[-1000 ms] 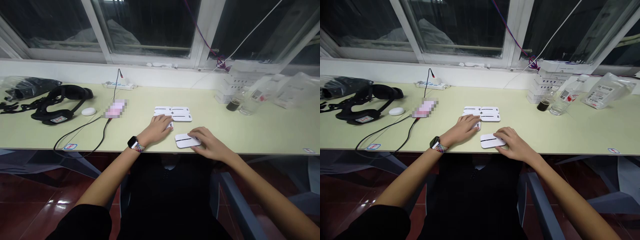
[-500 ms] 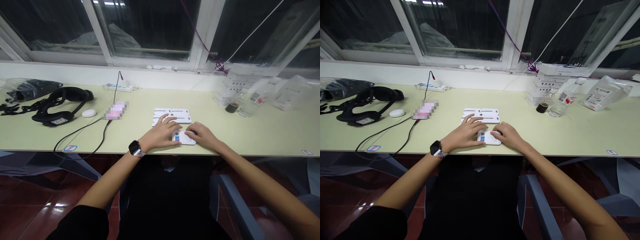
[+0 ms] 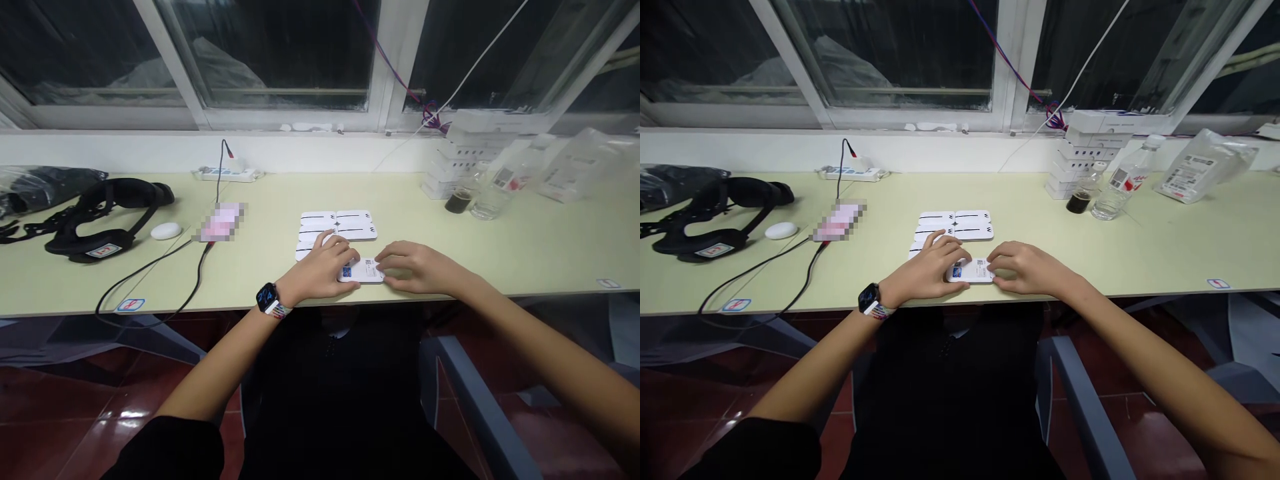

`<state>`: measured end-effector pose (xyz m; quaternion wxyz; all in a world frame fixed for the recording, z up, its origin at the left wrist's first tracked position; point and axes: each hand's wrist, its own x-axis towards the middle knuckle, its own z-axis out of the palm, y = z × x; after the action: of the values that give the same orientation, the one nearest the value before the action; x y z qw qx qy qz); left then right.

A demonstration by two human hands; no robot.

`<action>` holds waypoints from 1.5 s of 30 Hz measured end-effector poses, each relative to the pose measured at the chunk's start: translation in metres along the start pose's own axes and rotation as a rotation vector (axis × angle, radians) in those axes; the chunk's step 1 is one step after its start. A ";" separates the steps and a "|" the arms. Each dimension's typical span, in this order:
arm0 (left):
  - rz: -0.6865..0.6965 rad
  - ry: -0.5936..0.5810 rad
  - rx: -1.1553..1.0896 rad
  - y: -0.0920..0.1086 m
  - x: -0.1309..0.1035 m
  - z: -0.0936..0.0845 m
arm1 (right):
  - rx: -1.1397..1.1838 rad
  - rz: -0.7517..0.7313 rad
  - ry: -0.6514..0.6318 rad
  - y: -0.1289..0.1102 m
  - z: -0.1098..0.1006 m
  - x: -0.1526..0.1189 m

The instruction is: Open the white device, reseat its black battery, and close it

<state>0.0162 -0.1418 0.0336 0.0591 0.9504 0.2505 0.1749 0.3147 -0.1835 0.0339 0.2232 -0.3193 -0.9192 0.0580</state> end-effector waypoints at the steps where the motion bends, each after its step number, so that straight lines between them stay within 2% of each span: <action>1: 0.004 0.004 -0.010 0.000 0.001 0.001 | -0.028 -0.017 -0.013 0.000 -0.001 0.001; 6: 0.003 0.030 -0.021 -0.002 0.002 0.003 | -0.237 -0.149 -0.133 0.001 -0.006 0.012; 12: -0.053 0.029 -0.111 -0.003 0.003 0.004 | -0.438 -0.296 -0.276 -0.011 -0.010 0.026; 18: -0.070 0.045 -0.187 -0.004 0.005 0.008 | -0.526 -0.303 -0.275 -0.025 0.002 0.028; 24: -0.060 0.041 -0.235 -0.004 0.006 0.011 | -0.716 -0.337 -0.344 -0.037 0.005 0.029; 29: -0.050 0.061 -0.242 -0.006 0.006 0.014 | -0.695 -0.255 -0.417 -0.042 0.007 0.031; 32: -0.051 0.069 -0.233 -0.007 0.005 0.014 | -0.538 -0.132 -0.390 -0.042 0.006 0.028; 35: -0.046 0.070 -0.223 -0.007 0.004 0.013 | -0.330 0.043 -0.288 -0.040 0.000 0.022; 38: -0.044 0.058 -0.226 -0.007 0.005 0.012 | -0.239 0.139 -0.246 -0.034 -0.005 0.018; 41: -0.042 0.057 -0.245 -0.007 0.005 0.012 | -0.233 0.108 -0.240 -0.026 -0.004 0.017; 45: -0.046 0.048 -0.261 -0.006 0.005 0.011 | -0.428 -0.099 -0.204 -0.017 0.012 0.020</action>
<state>0.0214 -0.1347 0.0231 0.1805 0.9242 0.2484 0.2273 0.2855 -0.1841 0.0351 0.0588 -0.3065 -0.9428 -0.1173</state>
